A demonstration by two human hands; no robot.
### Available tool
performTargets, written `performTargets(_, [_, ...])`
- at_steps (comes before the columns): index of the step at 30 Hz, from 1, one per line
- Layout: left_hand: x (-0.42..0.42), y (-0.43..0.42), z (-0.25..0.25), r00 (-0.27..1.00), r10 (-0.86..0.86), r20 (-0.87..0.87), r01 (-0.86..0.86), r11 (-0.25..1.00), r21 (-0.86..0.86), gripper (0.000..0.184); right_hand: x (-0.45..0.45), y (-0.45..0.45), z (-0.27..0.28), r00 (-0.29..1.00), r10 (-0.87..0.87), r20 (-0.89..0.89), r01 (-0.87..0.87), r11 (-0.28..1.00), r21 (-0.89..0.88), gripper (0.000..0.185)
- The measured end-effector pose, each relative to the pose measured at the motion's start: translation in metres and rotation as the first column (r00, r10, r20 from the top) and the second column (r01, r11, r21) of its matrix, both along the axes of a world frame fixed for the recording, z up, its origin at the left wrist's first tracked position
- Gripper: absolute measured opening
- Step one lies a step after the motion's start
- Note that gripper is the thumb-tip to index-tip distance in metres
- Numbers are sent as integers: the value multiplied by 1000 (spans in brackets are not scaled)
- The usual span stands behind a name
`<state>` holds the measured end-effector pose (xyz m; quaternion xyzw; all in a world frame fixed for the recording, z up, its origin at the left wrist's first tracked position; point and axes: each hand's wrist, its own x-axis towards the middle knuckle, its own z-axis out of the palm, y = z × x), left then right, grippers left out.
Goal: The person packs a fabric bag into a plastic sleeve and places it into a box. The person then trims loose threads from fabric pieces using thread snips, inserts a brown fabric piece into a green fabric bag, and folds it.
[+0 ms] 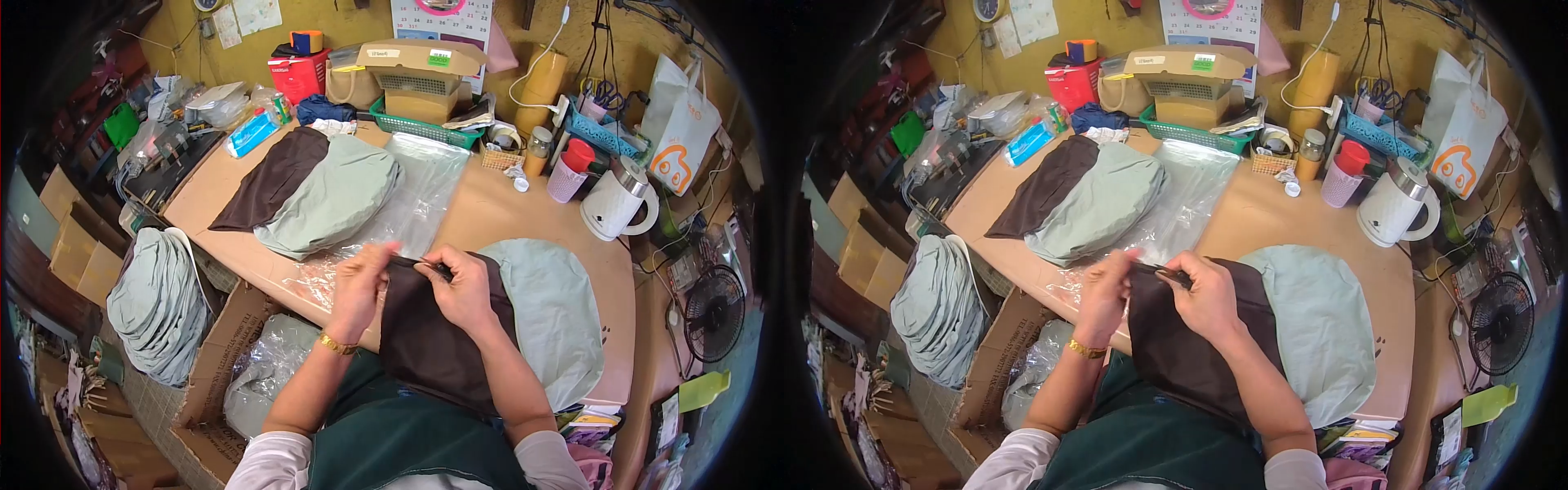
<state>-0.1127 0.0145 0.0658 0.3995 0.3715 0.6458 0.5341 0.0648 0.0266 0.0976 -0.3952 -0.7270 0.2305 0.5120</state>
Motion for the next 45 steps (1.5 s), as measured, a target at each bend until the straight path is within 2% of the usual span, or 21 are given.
performTargets(1, [-19, 3, 3, 985, 96, 142, -88, 994, -58, 27, 2, -1, 0, 999, -50, 2, 50, 996, 76, 7])
performTargets(2, [-44, 9, 9, 942, 195, 274, -166, 978, -127, 31, 16, 13, -21, 985, -116, -130, 113, 993, -35, 11])
performTargets(4, [-83, 17, 15, 874, 411, 261, -415, 909, -40, 34, 46, 21, -23, 948, -188, -258, 145, 973, -177, 15])
performTargets(5, [-83, 15, 13, 877, 402, 262, -407, 913, -38, 34, 49, 19, -21, 946, -197, -258, 155, 972, -175, 15])
performTargets(6, [-82, 10, 11, 972, 226, 71, -227, 974, 14, 35, 51, 15, -18, 942, -173, -287, 129, 978, -166, 17])
performTargets(7, [-79, 5, 15, 990, 40, -132, -36, 999, 29, 35, 51, 12, -16, 937, -147, -316, 101, 982, -157, 19])
performTargets(9, [-47, -3, 25, 898, -134, -418, 109, 991, -83, 38, 46, 7, -18, 940, -133, -315, 86, 983, -161, 20])
performTargets(12, [-3, 2, 36, 825, -121, -552, 151, 989, 8, 33, 37, 2, -19, 946, -105, -307, 67, 989, -132, 20])
performTargets(15, [18, 10, 41, 868, -190, -459, 214, 977, 2, 29, 34, -4, -18, 961, -103, -258, 83, 993, -84, 19])
performTargets(17, [24, 15, 33, 942, -311, -123, 296, 946, -130, 23, 34, -10, -16, 971, -111, -213, 97, 993, -72, 19])
performTargets(21, [29, 15, 19, 958, -288, 12, 287, 949, -131, 21, 38, -14, -17, 968, -91, -236, 61, 990, -130, 14])
performTargets(23, [33, 10, 19, 910, -292, 295, 323, 944, -65, 17, 35, -16, -15, 972, -72, -225, 35, 986, -164, 12])
performTargets(25, [30, 7, 23, 885, -323, 335, 355, 934, -38, 17, 27, -20, -2, 967, -223, -126, 233, 969, 75, 20])
performTargets(26, [29, 6, 26, 856, -355, 375, 387, 922, -9, 17, 28, -24, 6, 967, -220, -127, 231, 970, 76, 20])
performTargets(28, [30, 3, 31, 850, -380, 366, 397, 917, 31, 18, 31, -33, 21, 944, -325, 52, 318, 941, 114, 31])
performTargets(29, [32, 2, 33, 842, -406, 356, 409, 910, 70, 18, 33, -33, 24, 921, -365, 137, 323, 911, 258, 32])
performTargets(30, [33, 2, 33, 841, -408, 357, 412, 909, 69, 18, 32, -37, 29, 920, -367, 137, 325, 910, 257, 32])
performTargets(32, [37, 3, 34, 836, -410, 365, 410, 908, 81, 19, 29, -46, 42, 822, -464, 331, 304, 848, 433, 34])
performTargets(36, [42, 2, 34, 861, -395, 321, 388, 918, 88, 18, 29, -43, 45, 780, -525, 339, 241, 753, 612, 35])
performTargets(42, [50, -1, 36, 879, -393, 271, 373, 920, 122, 18, 28, -37, 45, 805, -524, 278, 217, 697, 684, 18])
performTargets(45, [53, -4, 39, 903, -363, 229, 345, 931, 115, 18, 28, -36, 45, 796, -543, 269, 243, 693, 679, 20])
